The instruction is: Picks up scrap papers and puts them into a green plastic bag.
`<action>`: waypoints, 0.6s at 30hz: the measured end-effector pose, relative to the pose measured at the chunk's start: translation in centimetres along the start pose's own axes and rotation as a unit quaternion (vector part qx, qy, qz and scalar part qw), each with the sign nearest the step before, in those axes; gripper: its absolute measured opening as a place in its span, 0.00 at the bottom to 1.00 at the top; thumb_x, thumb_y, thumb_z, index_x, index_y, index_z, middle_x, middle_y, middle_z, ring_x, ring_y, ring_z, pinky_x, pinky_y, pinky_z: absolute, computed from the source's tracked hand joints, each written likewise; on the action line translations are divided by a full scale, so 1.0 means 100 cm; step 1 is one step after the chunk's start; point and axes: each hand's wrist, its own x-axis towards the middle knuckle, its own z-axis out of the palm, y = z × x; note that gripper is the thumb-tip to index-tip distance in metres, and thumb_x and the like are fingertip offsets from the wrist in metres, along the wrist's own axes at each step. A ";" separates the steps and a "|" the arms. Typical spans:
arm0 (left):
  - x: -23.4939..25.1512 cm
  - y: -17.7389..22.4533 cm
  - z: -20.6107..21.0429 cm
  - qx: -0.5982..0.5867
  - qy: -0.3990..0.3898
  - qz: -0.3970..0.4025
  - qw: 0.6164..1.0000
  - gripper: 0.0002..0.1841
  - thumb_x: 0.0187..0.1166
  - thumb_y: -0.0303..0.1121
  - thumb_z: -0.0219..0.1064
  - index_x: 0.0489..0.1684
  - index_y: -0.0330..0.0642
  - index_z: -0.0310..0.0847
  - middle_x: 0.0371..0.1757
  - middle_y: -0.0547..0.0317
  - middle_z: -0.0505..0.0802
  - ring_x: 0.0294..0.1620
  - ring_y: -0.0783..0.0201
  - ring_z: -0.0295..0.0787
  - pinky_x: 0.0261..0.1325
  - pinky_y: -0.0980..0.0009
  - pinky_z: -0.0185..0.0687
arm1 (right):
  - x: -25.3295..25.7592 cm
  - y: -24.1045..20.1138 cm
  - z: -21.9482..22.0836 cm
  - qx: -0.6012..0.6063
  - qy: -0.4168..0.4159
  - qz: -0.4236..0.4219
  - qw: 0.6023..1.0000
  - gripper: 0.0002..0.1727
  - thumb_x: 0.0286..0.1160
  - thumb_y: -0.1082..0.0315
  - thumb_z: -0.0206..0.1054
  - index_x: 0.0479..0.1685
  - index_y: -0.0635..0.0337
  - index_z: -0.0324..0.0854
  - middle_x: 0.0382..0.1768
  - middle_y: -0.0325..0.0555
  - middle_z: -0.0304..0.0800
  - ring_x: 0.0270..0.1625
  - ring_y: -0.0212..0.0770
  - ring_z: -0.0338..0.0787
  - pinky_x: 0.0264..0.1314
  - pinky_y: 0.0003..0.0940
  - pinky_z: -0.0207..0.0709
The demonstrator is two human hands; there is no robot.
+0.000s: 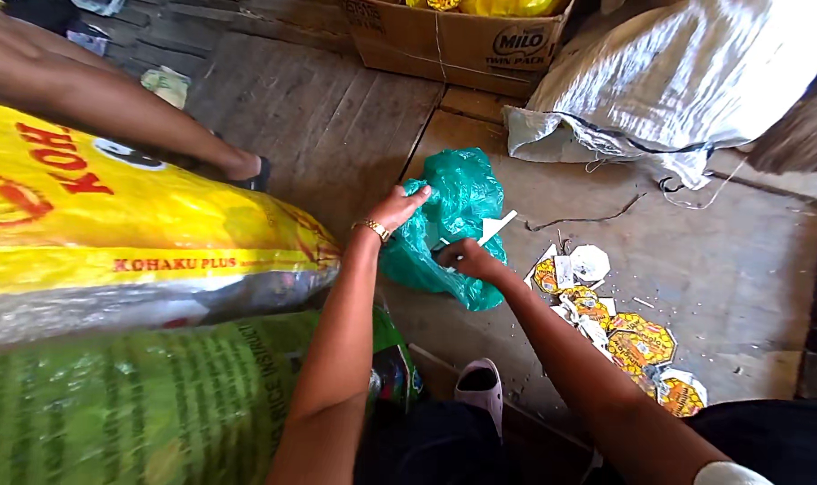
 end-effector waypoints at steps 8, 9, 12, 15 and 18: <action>0.008 0.000 0.007 0.032 -0.010 -0.009 0.999 0.33 0.89 0.53 0.58 0.71 0.25 0.74 0.67 0.29 0.85 0.72 0.41 0.82 0.77 0.43 0.71 | 0.025 0.070 -0.008 0.363 0.425 0.261 0.787 0.28 0.76 0.73 0.69 0.75 0.71 0.69 0.57 0.65 0.84 0.40 0.50 0.87 0.41 0.47 0.83; 0.008 0.001 0.007 0.035 -0.011 -0.008 0.999 0.34 0.89 0.54 0.58 0.71 0.24 0.74 0.67 0.29 0.85 0.72 0.41 0.82 0.77 0.42 0.71 | 0.030 0.069 -0.007 0.390 0.407 0.272 0.780 0.36 0.79 0.66 0.72 0.82 0.70 0.61 0.63 0.67 0.80 0.43 0.51 0.87 0.44 0.47 0.84; 0.006 0.007 0.009 0.044 -0.018 -0.011 0.999 0.34 0.89 0.54 0.58 0.69 0.23 0.75 0.66 0.29 0.85 0.71 0.40 0.82 0.76 0.42 0.72 | 0.036 0.056 -0.005 0.454 0.351 0.298 0.762 0.32 0.79 0.60 0.73 0.75 0.71 0.68 0.53 0.59 0.82 0.37 0.43 0.85 0.40 0.37 0.83; 0.003 0.011 0.009 0.046 -0.017 -0.009 0.999 0.34 0.89 0.54 0.58 0.70 0.22 0.74 0.66 0.28 0.85 0.71 0.40 0.82 0.77 0.42 0.71 | 0.037 0.046 0.001 0.478 0.375 0.272 0.746 0.11 0.77 0.73 0.72 0.50 0.69 0.80 0.31 0.46 0.82 0.25 0.34 0.77 0.30 0.31 0.77; 0.001 0.012 0.009 0.031 -0.004 -0.001 0.999 0.32 0.90 0.52 0.57 0.69 0.23 0.75 0.66 0.28 0.85 0.71 0.41 0.82 0.77 0.43 0.71 | 0.020 0.028 0.029 0.341 0.470 0.106 0.807 0.09 0.85 0.73 0.63 0.54 0.71 0.77 0.40 0.53 0.84 0.37 0.39 0.83 0.44 0.37 0.80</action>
